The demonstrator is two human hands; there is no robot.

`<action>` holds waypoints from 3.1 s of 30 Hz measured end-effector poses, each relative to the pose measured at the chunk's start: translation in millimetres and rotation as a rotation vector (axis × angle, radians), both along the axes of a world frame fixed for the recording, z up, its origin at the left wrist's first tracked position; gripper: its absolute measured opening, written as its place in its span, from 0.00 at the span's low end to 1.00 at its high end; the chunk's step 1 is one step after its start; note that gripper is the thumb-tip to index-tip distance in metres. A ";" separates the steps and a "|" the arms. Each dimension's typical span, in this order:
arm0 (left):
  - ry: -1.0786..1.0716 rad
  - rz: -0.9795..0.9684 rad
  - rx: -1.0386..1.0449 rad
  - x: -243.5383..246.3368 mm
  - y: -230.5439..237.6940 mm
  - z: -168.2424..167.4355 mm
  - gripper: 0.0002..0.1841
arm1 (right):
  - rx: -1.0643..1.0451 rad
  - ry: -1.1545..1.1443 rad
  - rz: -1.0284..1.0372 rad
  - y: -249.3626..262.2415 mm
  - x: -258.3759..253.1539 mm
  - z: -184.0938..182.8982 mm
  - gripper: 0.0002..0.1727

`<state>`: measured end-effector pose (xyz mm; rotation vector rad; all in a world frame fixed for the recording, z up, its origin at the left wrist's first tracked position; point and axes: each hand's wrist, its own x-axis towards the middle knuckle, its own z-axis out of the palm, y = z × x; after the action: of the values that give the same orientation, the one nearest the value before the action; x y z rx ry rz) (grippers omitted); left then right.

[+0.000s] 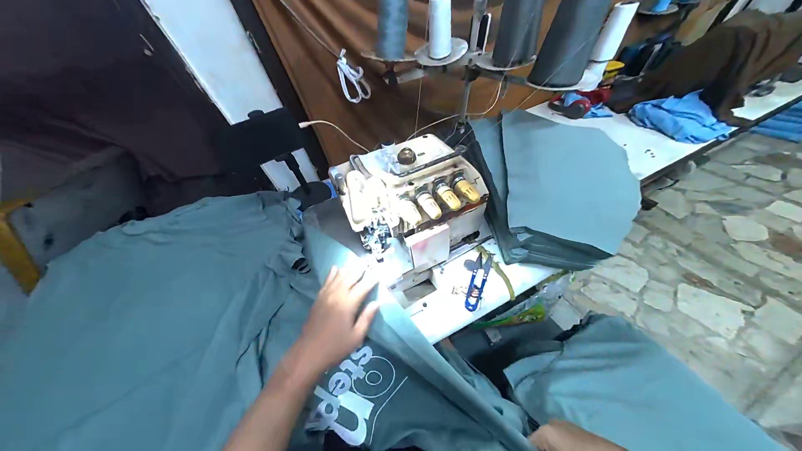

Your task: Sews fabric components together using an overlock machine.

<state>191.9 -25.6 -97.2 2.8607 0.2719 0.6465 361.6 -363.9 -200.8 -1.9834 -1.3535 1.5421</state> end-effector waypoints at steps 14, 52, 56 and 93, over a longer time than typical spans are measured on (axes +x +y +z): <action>-0.063 0.133 0.006 9.7 0.8 -7.2 0.26 | 0.585 0.424 -0.480 188.4 5.1 49.7 0.06; 0.194 0.270 -0.068 29.0 35.6 12.8 0.28 | 1.088 0.089 -0.649 198.4 -20.9 44.1 0.27; -0.099 0.205 0.113 20.2 23.6 -3.5 0.27 | 1.114 -0.180 -0.556 133.5 -20.6 3.6 0.17; 0.682 -0.382 -0.150 313.8 -154.0 64.1 0.07 | 1.319 -0.685 -1.240 38.3 124.8 24.6 0.15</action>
<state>505.7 -179.6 -33.2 2.7644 -0.1321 -0.4108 486.4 -325.6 -176.1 -1.6448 -0.5653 -0.5446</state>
